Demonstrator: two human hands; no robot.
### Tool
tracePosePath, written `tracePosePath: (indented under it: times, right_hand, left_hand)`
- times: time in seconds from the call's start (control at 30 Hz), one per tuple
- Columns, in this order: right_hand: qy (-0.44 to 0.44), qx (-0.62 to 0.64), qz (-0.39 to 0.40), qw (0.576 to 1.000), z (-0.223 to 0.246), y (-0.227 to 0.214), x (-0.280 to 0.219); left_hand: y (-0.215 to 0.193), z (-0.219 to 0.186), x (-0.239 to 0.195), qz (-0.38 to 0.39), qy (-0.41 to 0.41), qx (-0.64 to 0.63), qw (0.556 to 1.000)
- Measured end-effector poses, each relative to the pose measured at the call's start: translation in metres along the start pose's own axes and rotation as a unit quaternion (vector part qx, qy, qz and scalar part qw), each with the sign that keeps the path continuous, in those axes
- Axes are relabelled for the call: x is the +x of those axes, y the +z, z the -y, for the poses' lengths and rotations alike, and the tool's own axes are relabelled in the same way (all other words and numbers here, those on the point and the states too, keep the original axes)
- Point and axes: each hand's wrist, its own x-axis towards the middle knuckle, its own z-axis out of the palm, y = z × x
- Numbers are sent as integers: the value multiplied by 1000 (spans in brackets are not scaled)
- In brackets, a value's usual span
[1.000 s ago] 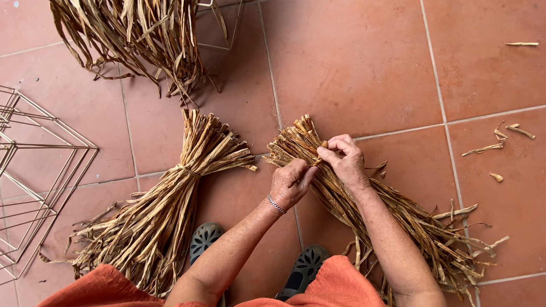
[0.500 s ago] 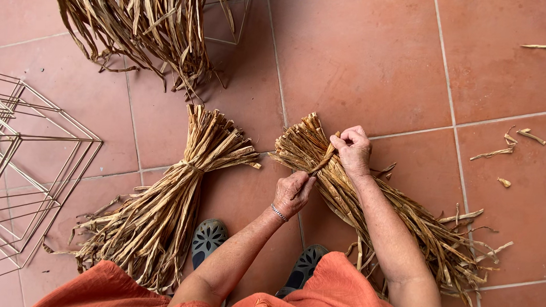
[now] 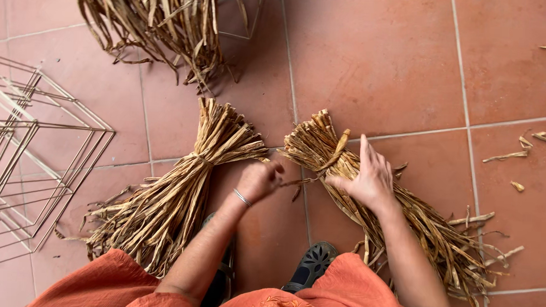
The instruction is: The person sits on a tiled floor and gathers dried plant strips into neat bundles. They align the strips, fold them, and secure each bundle with a thin tie, then place the finished bundles aside.
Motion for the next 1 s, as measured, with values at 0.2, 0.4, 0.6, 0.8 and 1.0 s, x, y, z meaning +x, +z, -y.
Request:
tracePosePath:
  times: [0.2, 0.4, 0.6, 0.8, 1.0]
  right_hand:
    - [-1, -169, 12, 986, 32, 27, -31]
    - [-50, -153, -64, 985, 5, 43, -21]
    - [-59, -113, -73, 989, -14, 43, -10]
    - [-77, -104, -113, 985, -16, 5, -21]
    - [-5, -166, -196, 966, -71, -114, -80]
  left_hand:
    - [-79, 57, 0, -182, -122, 160, 962]
    - [-100, 98, -21, -188, -279, 121, 934]
    - [-100, 130, -39, 27, -368, 147, 918]
    - [-85, 139, -45, 20, -366, 145, 919]
    - [-113, 126, -42, 38, -362, 150, 919]
